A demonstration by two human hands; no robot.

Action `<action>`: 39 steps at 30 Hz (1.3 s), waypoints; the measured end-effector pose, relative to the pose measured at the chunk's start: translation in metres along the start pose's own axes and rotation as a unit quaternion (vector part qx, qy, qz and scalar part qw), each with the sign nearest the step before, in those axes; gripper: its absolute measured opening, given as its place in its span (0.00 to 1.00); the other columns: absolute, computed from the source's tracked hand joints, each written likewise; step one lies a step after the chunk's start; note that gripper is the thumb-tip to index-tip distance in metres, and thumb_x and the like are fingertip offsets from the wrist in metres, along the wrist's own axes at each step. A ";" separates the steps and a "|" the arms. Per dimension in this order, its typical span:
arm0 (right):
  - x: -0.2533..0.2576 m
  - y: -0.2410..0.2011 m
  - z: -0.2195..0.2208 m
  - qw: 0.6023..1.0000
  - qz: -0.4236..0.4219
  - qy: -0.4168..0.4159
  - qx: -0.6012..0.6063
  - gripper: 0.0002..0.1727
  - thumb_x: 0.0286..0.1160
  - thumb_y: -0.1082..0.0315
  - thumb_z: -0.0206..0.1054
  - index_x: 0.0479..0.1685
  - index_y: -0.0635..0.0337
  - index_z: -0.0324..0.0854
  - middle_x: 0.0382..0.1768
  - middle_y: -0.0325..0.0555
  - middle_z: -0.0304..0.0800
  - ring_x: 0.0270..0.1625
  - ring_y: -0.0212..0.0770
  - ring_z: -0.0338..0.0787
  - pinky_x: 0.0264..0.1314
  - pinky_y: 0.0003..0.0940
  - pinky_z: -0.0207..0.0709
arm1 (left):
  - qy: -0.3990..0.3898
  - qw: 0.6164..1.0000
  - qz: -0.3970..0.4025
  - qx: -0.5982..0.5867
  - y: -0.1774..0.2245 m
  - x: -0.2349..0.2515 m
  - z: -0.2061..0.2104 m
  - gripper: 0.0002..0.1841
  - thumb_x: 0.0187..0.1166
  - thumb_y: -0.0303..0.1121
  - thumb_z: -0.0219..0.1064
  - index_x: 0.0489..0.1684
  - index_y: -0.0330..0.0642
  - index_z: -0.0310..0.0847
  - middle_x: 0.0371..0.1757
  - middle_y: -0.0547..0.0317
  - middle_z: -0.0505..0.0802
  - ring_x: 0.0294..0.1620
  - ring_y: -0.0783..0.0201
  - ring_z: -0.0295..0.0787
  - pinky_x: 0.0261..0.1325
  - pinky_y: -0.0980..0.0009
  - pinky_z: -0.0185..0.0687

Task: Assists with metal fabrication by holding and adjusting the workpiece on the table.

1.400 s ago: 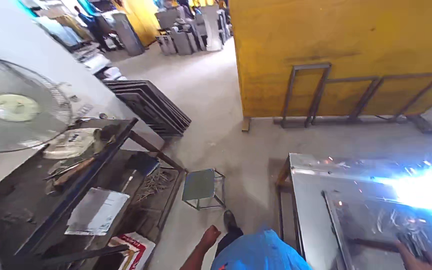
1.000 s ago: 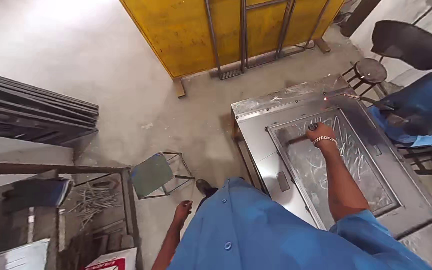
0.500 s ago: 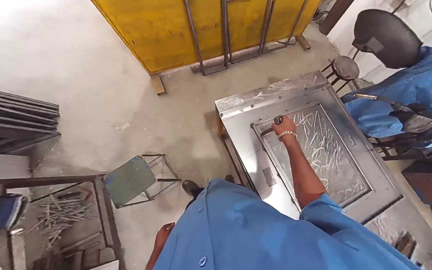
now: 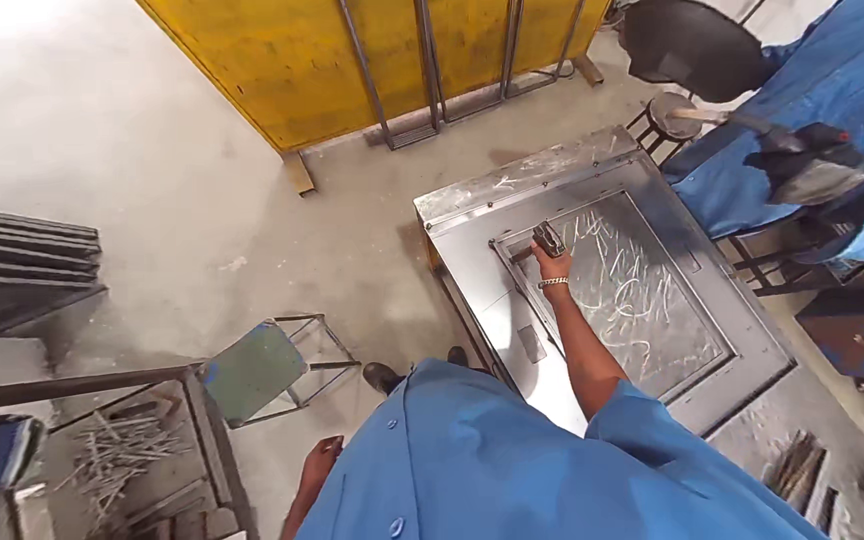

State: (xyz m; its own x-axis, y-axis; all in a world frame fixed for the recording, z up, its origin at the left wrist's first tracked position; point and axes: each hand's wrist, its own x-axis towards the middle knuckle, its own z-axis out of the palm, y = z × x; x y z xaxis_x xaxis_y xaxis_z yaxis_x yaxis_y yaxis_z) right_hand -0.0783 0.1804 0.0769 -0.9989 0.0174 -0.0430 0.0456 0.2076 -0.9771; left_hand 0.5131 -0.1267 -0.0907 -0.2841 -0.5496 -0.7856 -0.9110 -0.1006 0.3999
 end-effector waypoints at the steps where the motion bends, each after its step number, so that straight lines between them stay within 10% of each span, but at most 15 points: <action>1: 0.002 0.012 0.003 1.000 -0.001 -0.023 -0.005 0.25 0.67 0.68 0.82 0.64 0.68 0.84 0.54 0.54 0.94 0.54 0.41 0.94 0.62 0.41 0.87 | 0.002 1.000 -0.005 -0.011 0.001 0.002 0.000 0.23 0.90 0.45 0.61 0.68 0.33 0.81 0.56 0.34 0.93 0.57 0.41 0.92 0.66 0.40 0.83; 8: -0.006 0.016 -0.003 0.962 0.028 -0.096 -0.253 0.24 0.81 0.53 0.71 0.68 0.61 0.84 0.60 0.57 0.92 0.67 0.52 0.90 0.76 0.54 0.78 | -0.003 0.999 -0.014 -0.046 0.000 0.014 0.002 0.24 0.90 0.45 0.61 0.71 0.32 0.79 0.57 0.34 0.92 0.55 0.41 0.93 0.62 0.41 0.87; 19: -0.076 0.040 -0.050 0.861 0.197 -0.082 -0.462 0.32 0.81 0.36 0.62 0.68 0.53 0.83 0.53 0.56 0.94 0.59 0.57 0.92 0.61 0.63 0.81 | -0.004 1.000 -0.019 0.003 -0.025 0.009 0.013 0.21 0.94 0.40 0.52 0.59 0.30 0.86 0.55 0.37 0.94 0.58 0.42 0.93 0.69 0.41 0.82; 27: -0.070 0.063 -0.070 0.817 0.236 -0.161 -0.500 0.36 0.87 0.41 0.58 0.78 0.63 0.73 0.64 0.66 0.88 0.68 0.64 0.88 0.70 0.65 0.78 | 0.034 0.982 0.097 -0.157 0.163 -0.045 -0.022 0.23 0.93 0.40 0.55 0.70 0.24 0.73 0.57 0.34 0.92 0.52 0.45 0.93 0.58 0.46 0.87; 32: -0.085 0.073 -0.071 0.840 0.176 -0.169 -0.485 0.39 0.90 0.44 0.57 0.86 0.67 0.62 0.68 0.77 0.83 0.69 0.75 0.85 0.70 0.73 0.76 | 0.056 0.978 0.200 0.031 0.236 -0.041 -0.026 0.18 0.81 0.30 0.67 0.64 0.28 0.78 0.59 0.34 0.89 0.62 0.41 0.87 0.68 0.43 0.82; 39: -0.078 0.100 -0.073 0.829 0.199 -0.154 -0.500 0.40 0.90 0.42 0.54 0.85 0.69 0.60 0.66 0.77 0.84 0.68 0.72 0.87 0.69 0.69 0.78 | 0.074 0.988 0.005 0.138 0.148 -0.029 -0.012 0.26 0.86 0.53 0.60 0.63 0.38 0.85 0.60 0.40 0.93 0.65 0.42 0.90 0.67 0.37 0.82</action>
State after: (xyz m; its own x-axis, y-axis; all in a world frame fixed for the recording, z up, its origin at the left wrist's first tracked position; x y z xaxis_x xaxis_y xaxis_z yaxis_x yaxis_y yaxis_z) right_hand 0.0052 0.2713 -0.0020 -0.8503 0.0603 -0.5228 0.2022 0.9546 -0.2187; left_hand 0.3903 -0.1355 -0.0033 -0.2642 -0.6674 -0.6963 -0.9612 0.1228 0.2471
